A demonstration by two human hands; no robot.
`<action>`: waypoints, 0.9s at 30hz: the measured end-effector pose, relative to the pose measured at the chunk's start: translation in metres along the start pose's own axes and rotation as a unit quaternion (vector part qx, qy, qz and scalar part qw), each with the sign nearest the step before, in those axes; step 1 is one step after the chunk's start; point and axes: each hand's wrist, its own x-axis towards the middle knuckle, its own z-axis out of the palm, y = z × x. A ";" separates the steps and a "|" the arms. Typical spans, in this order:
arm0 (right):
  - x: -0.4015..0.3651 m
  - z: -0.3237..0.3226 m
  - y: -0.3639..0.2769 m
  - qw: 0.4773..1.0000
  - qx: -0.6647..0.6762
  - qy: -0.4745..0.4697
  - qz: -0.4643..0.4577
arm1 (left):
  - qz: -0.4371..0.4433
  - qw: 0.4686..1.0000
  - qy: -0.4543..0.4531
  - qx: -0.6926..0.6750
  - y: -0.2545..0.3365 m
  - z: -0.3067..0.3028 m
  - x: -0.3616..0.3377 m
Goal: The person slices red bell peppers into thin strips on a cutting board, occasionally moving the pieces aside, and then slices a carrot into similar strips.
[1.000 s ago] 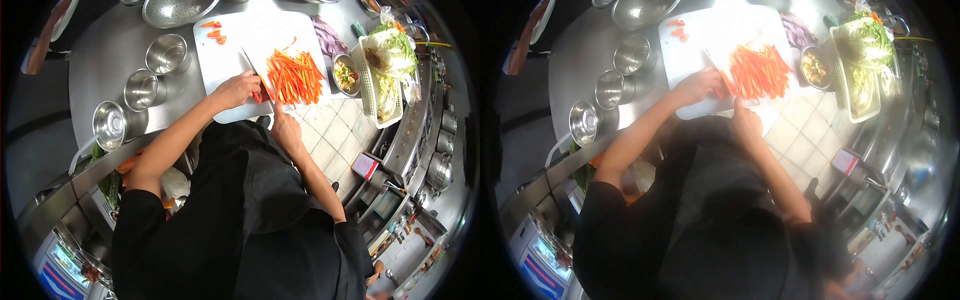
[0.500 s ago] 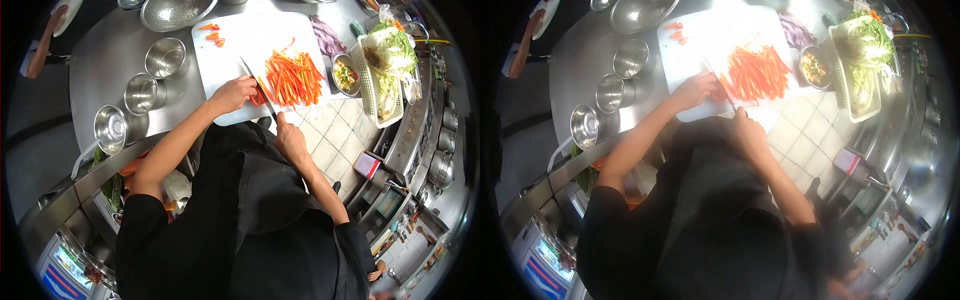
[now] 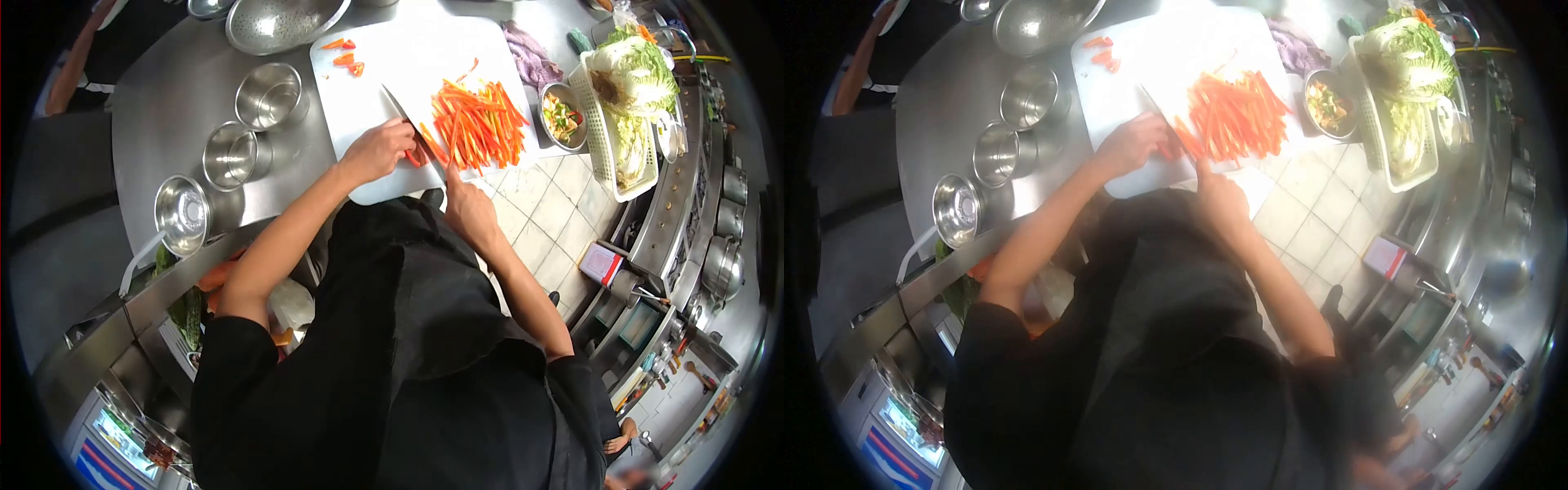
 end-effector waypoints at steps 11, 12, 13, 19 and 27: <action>-0.007 0.003 -0.007 1.000 -0.001 -0.003 0.008 | 0.009 0.999 0.049 -0.001 -0.006 0.005 -0.008; -0.011 -0.007 -0.009 1.000 -0.005 0.002 0.006 | 0.013 0.998 0.054 0.002 -0.008 0.004 -0.004; -0.021 -0.016 -0.015 0.999 -0.004 -0.030 0.039 | 0.002 0.998 0.063 0.016 -0.007 0.005 -0.007; -0.017 0.010 -0.001 0.999 0.038 0.000 0.007 | 0.000 0.995 0.100 0.000 -0.005 0.008 -0.015; -0.026 0.005 -0.008 0.999 0.014 -0.040 0.031 | -0.009 0.990 0.140 0.022 -0.009 0.015 -0.021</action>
